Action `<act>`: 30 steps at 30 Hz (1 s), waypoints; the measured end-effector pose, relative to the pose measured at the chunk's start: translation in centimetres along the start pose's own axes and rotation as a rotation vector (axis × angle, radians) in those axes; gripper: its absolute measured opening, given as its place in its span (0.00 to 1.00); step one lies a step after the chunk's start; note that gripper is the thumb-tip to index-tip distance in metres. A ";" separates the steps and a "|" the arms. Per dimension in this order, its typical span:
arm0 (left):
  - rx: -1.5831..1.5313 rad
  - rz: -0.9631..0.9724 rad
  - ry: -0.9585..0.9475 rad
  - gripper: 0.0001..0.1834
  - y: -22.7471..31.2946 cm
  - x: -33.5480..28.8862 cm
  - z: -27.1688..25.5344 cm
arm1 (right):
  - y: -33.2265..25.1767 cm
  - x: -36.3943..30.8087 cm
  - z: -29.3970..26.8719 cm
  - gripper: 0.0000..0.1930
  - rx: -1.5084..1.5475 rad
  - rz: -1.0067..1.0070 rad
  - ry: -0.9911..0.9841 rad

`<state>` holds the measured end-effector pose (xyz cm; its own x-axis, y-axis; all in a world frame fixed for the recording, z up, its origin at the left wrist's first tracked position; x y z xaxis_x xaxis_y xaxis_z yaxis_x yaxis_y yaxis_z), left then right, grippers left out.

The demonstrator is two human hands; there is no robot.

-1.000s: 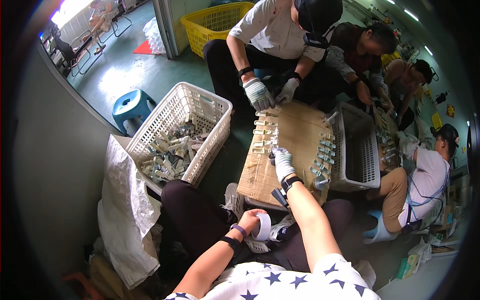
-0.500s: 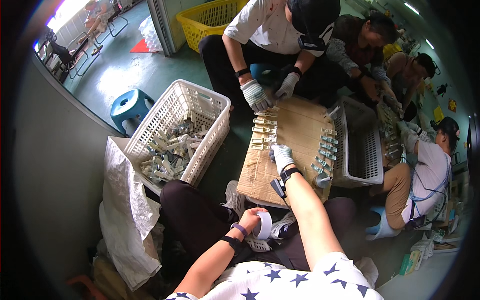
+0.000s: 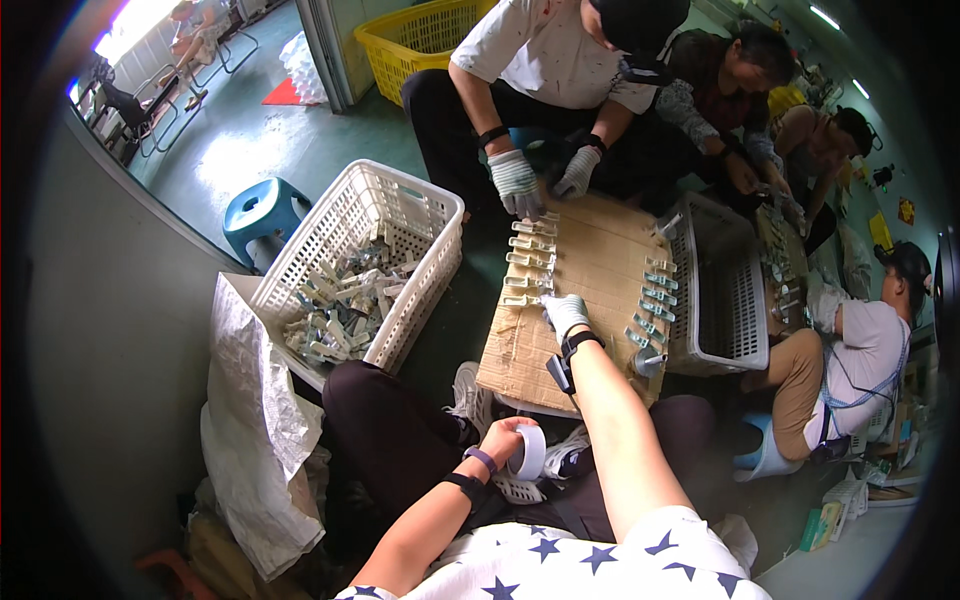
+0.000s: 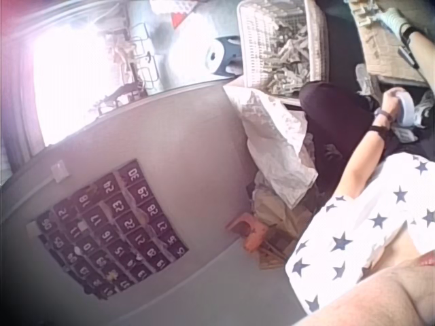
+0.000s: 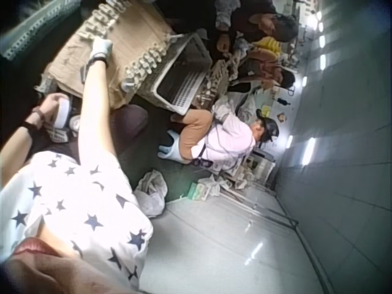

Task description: The person assembles components by joining plastic clips and springs together by hand, then places the assembled units into a white plastic basket.

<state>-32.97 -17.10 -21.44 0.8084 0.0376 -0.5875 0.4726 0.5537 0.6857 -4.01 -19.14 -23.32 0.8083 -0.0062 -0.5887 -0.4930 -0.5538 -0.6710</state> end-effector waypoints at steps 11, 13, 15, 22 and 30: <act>0.013 0.025 0.015 0.14 0.0 -0.7 -0.9 | -1.6 -6.4 -0.4 0.17 -0.275 -0.273 0.171; 0.018 0.027 0.010 0.15 0.1 -0.7 -0.5 | -0.2 -6.7 -0.8 0.15 -0.210 -0.350 0.177; 0.028 0.026 -0.009 0.15 0.1 -0.3 0.1 | 1.8 -6.4 -1.9 0.11 -0.039 -0.392 0.094; -0.003 0.036 0.021 0.16 -0.6 -0.6 -1.2 | 7.6 -16.9 -3.7 0.10 0.351 -0.127 -0.474; -0.123 0.037 -0.035 0.07 -0.6 -0.8 -0.9 | 11.7 -26.0 -4.8 0.24 0.164 -0.172 -0.714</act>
<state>-34.16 -16.73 -21.78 0.8374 0.0323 -0.5456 0.3967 0.6506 0.6475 -29.22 -29.45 -13.71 0.5004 0.6415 -0.5814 -0.4652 -0.3671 -0.8055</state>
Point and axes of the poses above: each hand's wrist, its own x-axis towards the middle knuckle, its own z-axis out of the palm, y = z × x, the point moved 4 cm from there along x, towards the middle knuckle, and after that the axes turned 4 degrees about z, right-handed, at the moved point
